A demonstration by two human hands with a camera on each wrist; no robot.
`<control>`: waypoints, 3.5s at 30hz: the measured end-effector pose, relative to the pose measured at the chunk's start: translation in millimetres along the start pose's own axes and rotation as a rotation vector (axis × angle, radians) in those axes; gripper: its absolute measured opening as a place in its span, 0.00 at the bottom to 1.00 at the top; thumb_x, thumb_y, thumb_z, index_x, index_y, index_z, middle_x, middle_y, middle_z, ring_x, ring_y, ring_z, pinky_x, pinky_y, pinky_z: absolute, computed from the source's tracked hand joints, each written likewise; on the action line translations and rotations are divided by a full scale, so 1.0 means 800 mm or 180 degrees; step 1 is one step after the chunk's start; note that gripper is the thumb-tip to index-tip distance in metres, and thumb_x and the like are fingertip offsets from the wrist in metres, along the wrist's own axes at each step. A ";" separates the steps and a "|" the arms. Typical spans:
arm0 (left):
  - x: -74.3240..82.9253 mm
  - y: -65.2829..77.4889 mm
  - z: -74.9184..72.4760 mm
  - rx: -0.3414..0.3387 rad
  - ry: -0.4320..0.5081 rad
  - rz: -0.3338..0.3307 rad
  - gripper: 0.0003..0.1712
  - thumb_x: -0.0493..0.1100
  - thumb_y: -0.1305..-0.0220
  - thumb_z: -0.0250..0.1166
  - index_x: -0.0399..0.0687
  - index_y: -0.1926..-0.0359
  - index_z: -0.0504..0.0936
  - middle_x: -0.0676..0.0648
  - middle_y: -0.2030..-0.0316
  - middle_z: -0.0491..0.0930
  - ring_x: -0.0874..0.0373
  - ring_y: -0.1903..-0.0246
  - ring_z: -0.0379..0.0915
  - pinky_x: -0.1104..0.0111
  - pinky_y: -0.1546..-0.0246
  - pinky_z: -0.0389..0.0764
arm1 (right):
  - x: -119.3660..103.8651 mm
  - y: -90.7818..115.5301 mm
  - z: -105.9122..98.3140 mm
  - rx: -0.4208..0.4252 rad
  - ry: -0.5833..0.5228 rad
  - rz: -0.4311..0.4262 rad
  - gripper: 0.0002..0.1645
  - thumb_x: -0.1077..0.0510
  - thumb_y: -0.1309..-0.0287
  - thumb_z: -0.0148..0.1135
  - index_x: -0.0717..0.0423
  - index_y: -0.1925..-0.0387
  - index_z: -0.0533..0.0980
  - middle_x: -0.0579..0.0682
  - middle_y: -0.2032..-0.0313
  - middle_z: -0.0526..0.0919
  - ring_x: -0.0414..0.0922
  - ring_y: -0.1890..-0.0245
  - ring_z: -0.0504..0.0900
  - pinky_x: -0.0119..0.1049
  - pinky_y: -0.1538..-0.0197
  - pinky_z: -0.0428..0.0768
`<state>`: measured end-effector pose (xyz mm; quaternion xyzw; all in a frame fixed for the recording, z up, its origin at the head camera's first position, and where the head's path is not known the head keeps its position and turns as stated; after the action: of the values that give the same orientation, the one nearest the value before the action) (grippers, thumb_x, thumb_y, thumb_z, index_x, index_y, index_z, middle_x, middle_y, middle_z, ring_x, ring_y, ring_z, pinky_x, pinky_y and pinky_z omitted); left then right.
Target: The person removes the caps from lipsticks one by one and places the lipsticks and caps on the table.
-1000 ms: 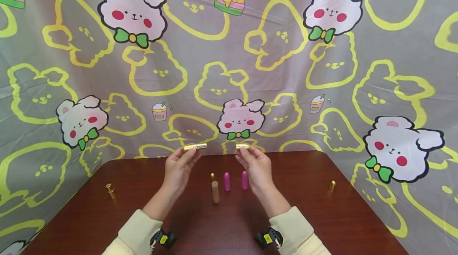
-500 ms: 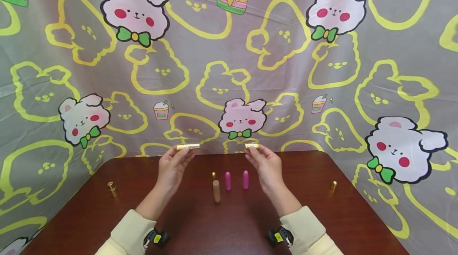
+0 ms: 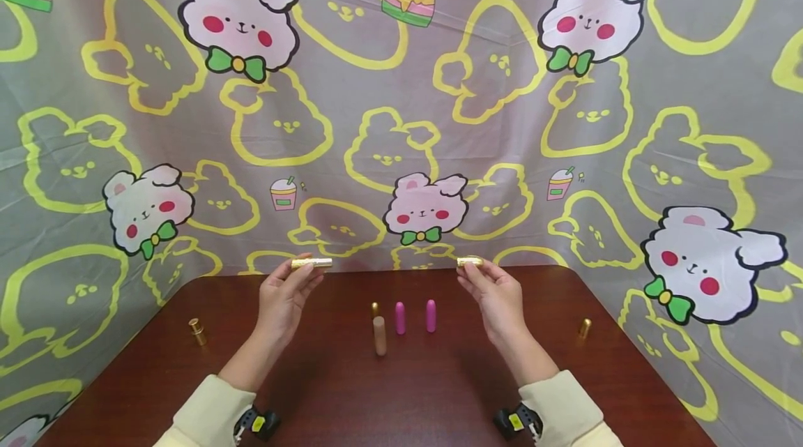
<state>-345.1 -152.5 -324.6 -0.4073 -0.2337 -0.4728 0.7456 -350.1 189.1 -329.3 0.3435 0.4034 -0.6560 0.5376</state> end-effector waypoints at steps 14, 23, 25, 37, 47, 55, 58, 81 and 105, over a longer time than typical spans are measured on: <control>0.027 -0.004 -0.043 0.0145 -0.0328 0.0220 0.14 0.21 0.40 0.60 0.28 0.53 0.81 0.42 0.64 0.84 0.57 0.67 0.83 0.65 0.59 0.83 | -0.020 -0.003 -0.048 -0.0073 -0.0051 -0.0282 0.05 0.66 0.39 0.63 0.56 0.65 0.83 0.48 0.66 0.86 0.41 0.64 0.86 0.35 0.53 0.81; 0.050 -0.003 -0.073 0.0374 -0.0593 0.0358 0.12 0.20 0.42 0.61 0.22 0.56 0.81 0.44 0.66 0.85 0.58 0.68 0.83 0.67 0.61 0.83 | -0.032 -0.001 -0.072 -0.0120 -0.0080 -0.0316 0.06 0.67 0.39 0.62 0.57 0.66 0.83 0.48 0.66 0.86 0.41 0.64 0.86 0.34 0.55 0.81; 0.055 -0.004 -0.081 0.0436 -0.0599 0.0385 0.11 0.19 0.43 0.61 0.22 0.58 0.81 0.44 0.67 0.84 0.58 0.68 0.84 0.67 0.62 0.83 | -0.034 -0.001 -0.079 -0.0098 -0.0019 -0.0313 0.05 0.66 0.39 0.63 0.57 0.65 0.83 0.48 0.66 0.86 0.41 0.64 0.86 0.33 0.55 0.81; 0.082 -0.002 -0.133 0.0838 -0.0843 0.0486 0.08 0.20 0.44 0.63 0.25 0.61 0.80 0.46 0.71 0.84 0.59 0.71 0.84 0.70 0.65 0.83 | -0.048 -0.001 -0.123 0.0104 0.0619 -0.0279 0.04 0.59 0.40 0.66 0.50 0.63 0.83 0.41 0.66 0.86 0.36 0.64 0.85 0.28 0.59 0.81; 0.100 -0.002 -0.175 0.1317 -0.1625 0.0356 0.16 0.29 0.47 0.72 0.31 0.56 0.80 0.56 0.69 0.81 0.67 0.68 0.78 0.81 0.67 0.77 | -0.047 -0.004 -0.158 0.0605 0.2384 -0.0076 0.37 0.45 0.37 0.62 0.71 0.39 0.68 0.41 0.64 0.85 0.30 0.67 0.83 0.23 0.62 0.78; 0.111 0.001 -0.200 0.1562 -0.1970 0.0128 0.23 0.33 0.45 0.72 0.34 0.47 0.79 0.60 0.67 0.80 0.70 0.67 0.75 0.83 0.72 0.76 | -0.052 -0.006 -0.171 0.0778 0.2939 -0.0159 0.34 0.49 0.35 0.61 0.73 0.41 0.69 0.64 0.54 0.83 0.35 0.68 0.84 0.24 0.71 0.77; 0.116 0.004 -0.210 0.1620 -0.2038 0.0090 0.26 0.34 0.44 0.71 0.34 0.43 0.78 0.63 0.67 0.79 0.71 0.64 0.74 0.84 0.71 0.75 | -0.055 -0.006 -0.175 0.0789 0.3193 -0.0222 0.35 0.48 0.35 0.62 0.75 0.42 0.69 0.69 0.52 0.80 0.47 0.63 0.85 0.28 0.73 0.76; 0.128 0.024 -0.301 0.2190 -0.1871 0.0144 0.12 0.32 0.46 0.71 0.57 0.66 0.86 0.64 0.75 0.79 0.73 0.72 0.73 0.84 0.74 0.74 | -0.036 -0.017 -0.205 0.0459 0.4416 -0.0664 0.20 0.59 0.43 0.68 0.77 0.61 0.78 0.70 0.65 0.82 0.62 0.68 0.81 0.49 0.72 0.78; 0.116 0.023 -0.343 0.2088 -0.2432 -0.0279 0.17 0.28 0.49 0.69 0.58 0.77 0.80 0.65 0.80 0.75 0.72 0.78 0.70 0.80 0.78 0.74 | 0.010 -0.037 -0.230 0.0332 0.4673 -0.0011 0.13 0.62 0.48 0.68 0.73 0.69 0.79 0.59 0.75 0.81 0.53 0.74 0.76 0.47 0.72 0.74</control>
<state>-297.1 -423.4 -416.8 -0.2854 -0.6430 -0.2225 0.6749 -377.3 353.8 -412.0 0.7188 0.6282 -0.2763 0.1110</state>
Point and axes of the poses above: each hand's wrist, its own y-axis away from the middle knuckle, its own z-axis out of the palm, x = y × z, the point moved 7 cm from there along -y, towards the middle knuckle
